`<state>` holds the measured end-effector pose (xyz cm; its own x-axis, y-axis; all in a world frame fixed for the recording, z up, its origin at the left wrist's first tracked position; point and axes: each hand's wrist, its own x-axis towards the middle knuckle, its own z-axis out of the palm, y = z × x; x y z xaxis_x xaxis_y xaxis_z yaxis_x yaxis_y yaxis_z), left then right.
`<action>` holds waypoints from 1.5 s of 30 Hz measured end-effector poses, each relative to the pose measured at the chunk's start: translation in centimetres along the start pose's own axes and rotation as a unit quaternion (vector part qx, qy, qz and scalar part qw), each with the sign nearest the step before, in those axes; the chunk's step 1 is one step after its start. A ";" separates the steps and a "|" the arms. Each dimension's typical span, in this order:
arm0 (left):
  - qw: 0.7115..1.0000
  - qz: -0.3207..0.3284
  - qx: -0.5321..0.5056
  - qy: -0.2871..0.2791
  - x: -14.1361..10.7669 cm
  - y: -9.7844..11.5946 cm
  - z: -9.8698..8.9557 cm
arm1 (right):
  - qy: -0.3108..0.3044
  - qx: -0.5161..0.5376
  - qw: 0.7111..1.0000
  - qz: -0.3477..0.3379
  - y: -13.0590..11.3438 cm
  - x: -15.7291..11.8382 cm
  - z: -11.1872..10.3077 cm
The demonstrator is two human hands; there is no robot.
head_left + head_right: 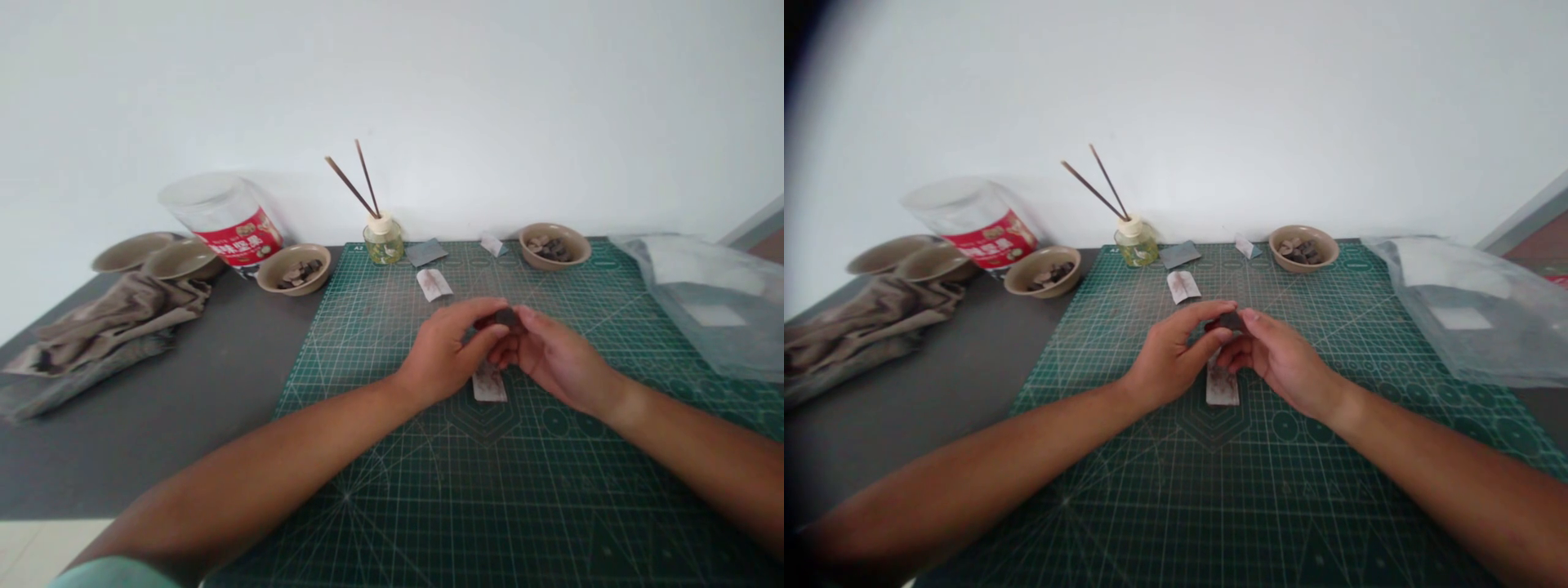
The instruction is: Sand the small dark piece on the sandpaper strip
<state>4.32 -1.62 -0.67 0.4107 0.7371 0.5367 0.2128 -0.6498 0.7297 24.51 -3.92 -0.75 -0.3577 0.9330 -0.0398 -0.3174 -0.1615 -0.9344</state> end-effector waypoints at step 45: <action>0.989 0.014 0.046 0.137 -0.3 0.6 -0.5 | -0.079 0.123 0.989 0.028 -0.6 -0.2 -0.2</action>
<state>3.93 -2.15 -0.14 0.1644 0.7336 0.6594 0.2896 -0.6749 0.6787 24.90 -3.91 -0.29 -0.5081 0.8611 -0.0154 -0.4894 -0.3035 -0.8175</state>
